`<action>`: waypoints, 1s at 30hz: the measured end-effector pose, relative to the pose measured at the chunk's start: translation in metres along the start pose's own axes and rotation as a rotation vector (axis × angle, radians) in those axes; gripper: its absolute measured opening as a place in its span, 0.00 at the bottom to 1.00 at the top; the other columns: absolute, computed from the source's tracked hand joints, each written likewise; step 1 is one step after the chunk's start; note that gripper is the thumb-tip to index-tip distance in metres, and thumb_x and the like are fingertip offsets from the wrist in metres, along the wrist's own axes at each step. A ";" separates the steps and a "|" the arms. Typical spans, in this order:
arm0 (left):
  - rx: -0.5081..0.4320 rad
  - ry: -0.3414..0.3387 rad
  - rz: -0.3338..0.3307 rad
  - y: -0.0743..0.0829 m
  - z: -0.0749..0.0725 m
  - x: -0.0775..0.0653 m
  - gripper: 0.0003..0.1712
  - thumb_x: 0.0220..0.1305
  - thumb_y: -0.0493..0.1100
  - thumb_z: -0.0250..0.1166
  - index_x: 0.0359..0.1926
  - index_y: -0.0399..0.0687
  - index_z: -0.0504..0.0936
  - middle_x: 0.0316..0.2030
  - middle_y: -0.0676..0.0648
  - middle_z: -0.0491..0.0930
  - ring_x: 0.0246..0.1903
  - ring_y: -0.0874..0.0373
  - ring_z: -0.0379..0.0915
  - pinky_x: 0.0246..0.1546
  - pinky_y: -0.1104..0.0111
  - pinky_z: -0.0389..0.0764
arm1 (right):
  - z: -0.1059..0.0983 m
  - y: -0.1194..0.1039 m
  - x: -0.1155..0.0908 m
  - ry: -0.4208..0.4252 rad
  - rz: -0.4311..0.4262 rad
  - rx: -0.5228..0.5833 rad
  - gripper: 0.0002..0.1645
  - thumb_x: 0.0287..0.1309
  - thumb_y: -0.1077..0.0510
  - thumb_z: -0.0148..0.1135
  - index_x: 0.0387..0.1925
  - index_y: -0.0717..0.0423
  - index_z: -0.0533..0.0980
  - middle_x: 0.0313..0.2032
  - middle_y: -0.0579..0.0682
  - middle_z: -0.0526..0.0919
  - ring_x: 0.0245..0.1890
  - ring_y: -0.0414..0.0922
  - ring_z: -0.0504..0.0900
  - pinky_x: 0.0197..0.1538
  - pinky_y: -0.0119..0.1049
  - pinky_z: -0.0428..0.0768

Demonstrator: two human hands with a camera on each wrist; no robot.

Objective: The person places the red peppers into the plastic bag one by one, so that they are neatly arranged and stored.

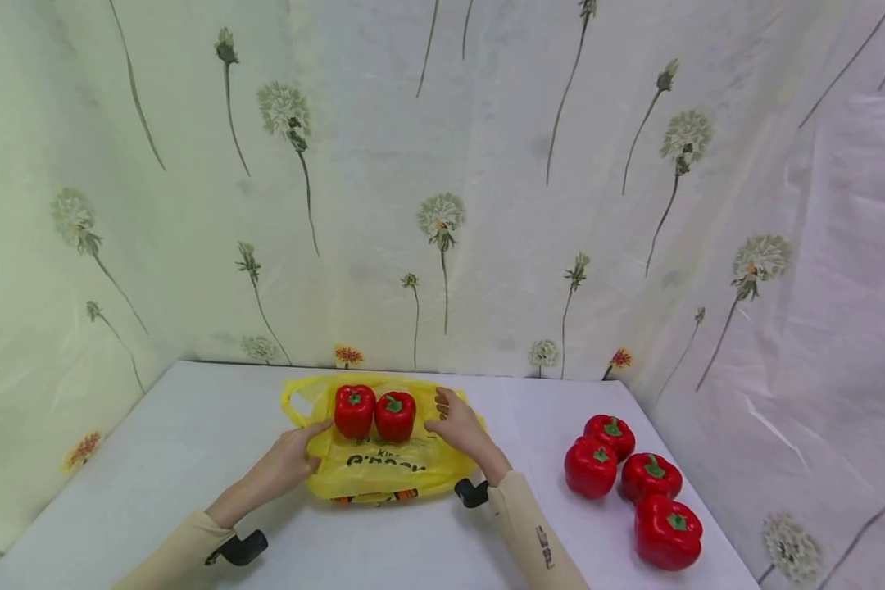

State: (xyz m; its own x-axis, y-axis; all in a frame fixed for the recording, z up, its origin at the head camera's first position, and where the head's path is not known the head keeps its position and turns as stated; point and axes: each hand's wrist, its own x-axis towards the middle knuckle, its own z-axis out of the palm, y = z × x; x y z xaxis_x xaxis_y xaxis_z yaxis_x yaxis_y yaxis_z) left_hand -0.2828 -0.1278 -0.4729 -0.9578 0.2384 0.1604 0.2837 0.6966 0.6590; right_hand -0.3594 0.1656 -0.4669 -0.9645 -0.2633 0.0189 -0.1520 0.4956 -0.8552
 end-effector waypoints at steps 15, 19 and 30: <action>0.015 0.010 -0.004 -0.002 -0.001 0.001 0.33 0.49 0.23 0.63 0.61 0.30 0.72 0.58 0.32 0.75 0.37 0.53 0.70 0.26 0.73 0.71 | -0.023 -0.009 -0.022 -0.093 -0.025 0.000 0.43 0.57 0.58 0.64 0.71 0.60 0.57 0.68 0.60 0.65 0.68 0.58 0.64 0.65 0.52 0.68; 0.013 0.010 -0.001 -0.001 -0.002 0.001 0.34 0.49 0.23 0.63 0.61 0.30 0.72 0.58 0.32 0.75 0.30 0.56 0.68 0.22 0.74 0.68 | -0.026 -0.008 -0.030 -0.097 -0.024 -0.009 0.45 0.56 0.55 0.67 0.71 0.59 0.58 0.68 0.59 0.66 0.68 0.57 0.65 0.66 0.50 0.67; 0.007 0.020 0.021 -0.002 -0.003 0.001 0.33 0.48 0.23 0.62 0.60 0.28 0.72 0.57 0.31 0.76 0.26 0.57 0.66 0.19 0.73 0.66 | -0.035 -0.008 -0.047 -0.108 -0.005 0.017 0.47 0.53 0.49 0.69 0.70 0.57 0.60 0.67 0.58 0.68 0.67 0.56 0.68 0.61 0.49 0.73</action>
State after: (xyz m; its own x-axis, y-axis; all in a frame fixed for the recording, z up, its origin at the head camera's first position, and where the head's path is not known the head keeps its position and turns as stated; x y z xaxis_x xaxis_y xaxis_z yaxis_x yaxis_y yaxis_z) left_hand -0.2845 -0.1306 -0.4720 -0.9524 0.2391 0.1891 0.3039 0.6963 0.6502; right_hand -0.3206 0.2026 -0.4425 -0.9345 -0.3544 -0.0318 -0.1527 0.4802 -0.8637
